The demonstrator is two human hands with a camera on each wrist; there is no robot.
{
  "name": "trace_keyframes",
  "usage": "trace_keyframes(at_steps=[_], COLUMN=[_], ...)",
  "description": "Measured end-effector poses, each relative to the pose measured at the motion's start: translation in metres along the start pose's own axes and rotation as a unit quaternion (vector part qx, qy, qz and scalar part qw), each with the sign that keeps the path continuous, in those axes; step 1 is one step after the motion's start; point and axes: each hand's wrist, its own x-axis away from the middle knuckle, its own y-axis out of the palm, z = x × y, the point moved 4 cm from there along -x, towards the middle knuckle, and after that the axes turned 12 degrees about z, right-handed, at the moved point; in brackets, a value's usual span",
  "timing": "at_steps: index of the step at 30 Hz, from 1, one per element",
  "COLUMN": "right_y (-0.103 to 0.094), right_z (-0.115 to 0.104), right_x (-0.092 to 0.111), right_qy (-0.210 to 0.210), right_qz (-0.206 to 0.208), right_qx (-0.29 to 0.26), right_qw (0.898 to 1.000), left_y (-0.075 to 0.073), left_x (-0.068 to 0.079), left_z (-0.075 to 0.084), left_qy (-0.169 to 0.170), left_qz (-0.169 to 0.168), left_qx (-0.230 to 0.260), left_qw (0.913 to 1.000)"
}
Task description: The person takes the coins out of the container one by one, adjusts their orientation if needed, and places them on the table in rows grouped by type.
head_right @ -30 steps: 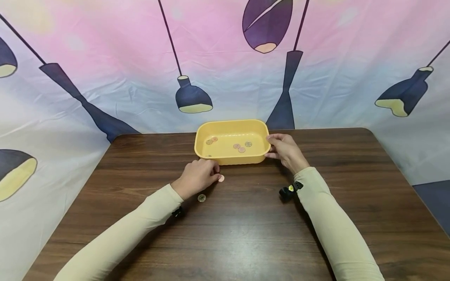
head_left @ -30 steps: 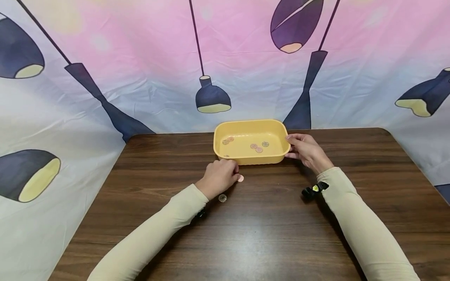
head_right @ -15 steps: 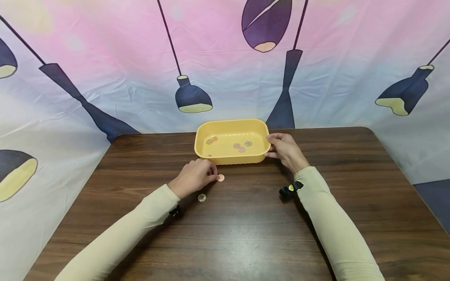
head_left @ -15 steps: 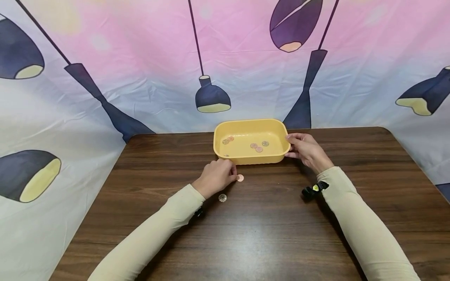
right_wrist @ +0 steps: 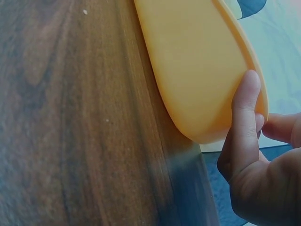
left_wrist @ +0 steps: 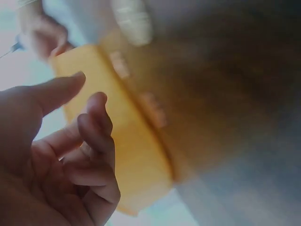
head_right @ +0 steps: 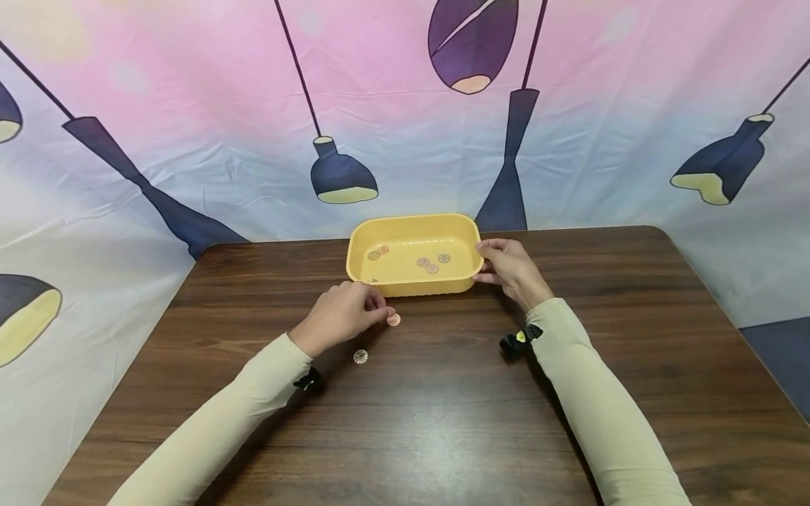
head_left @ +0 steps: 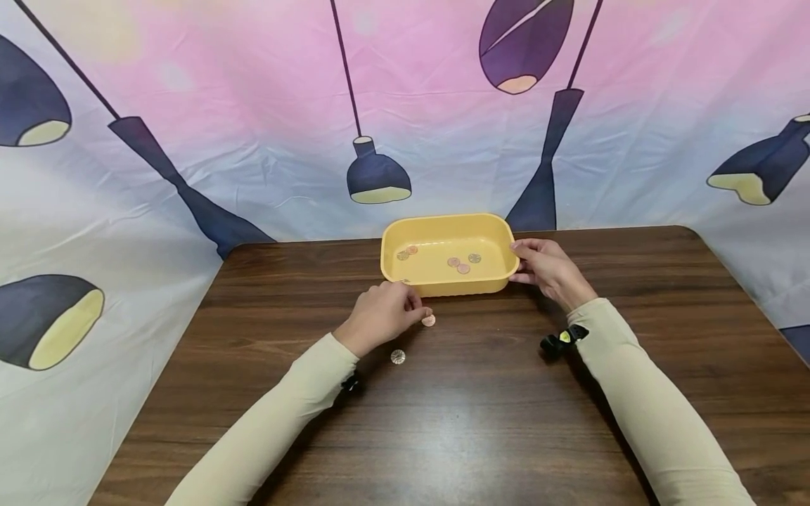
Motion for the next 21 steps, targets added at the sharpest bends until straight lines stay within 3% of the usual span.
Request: trace_keyframes(at_steps=[3,7,10,15,21], right_y=[0.001,0.002,0.002,0.002,0.001], right_z=[0.000,0.000,0.001,0.000,-0.001], right_x=[0.000,-0.001,-0.001,0.000,0.000], right_qy=[0.002,0.007,0.012,0.011,0.009], right_qz=[-0.003,-0.013,-0.017,-0.009,-0.009], right_qx=[-0.001,-0.001,-0.003,-0.005,-0.004], right_qw=[1.000,1.000,1.000,1.000,1.000], left_y=[-0.020,-0.046,-0.056,-0.055,-0.041], left_x=[-0.003,-0.015,-0.029,-0.059,-0.089], left_z=[-0.002,-0.011,-0.020,-0.029,-0.027], left_qy=[-0.008,-0.014,-0.009,0.017,0.054], left_qz=[0.012,0.052,0.071,0.070,0.031], left_qx=[0.027,0.053,0.066,0.064,-0.012], left_qw=[0.9995,0.9971,0.9953,0.9953,0.9980])
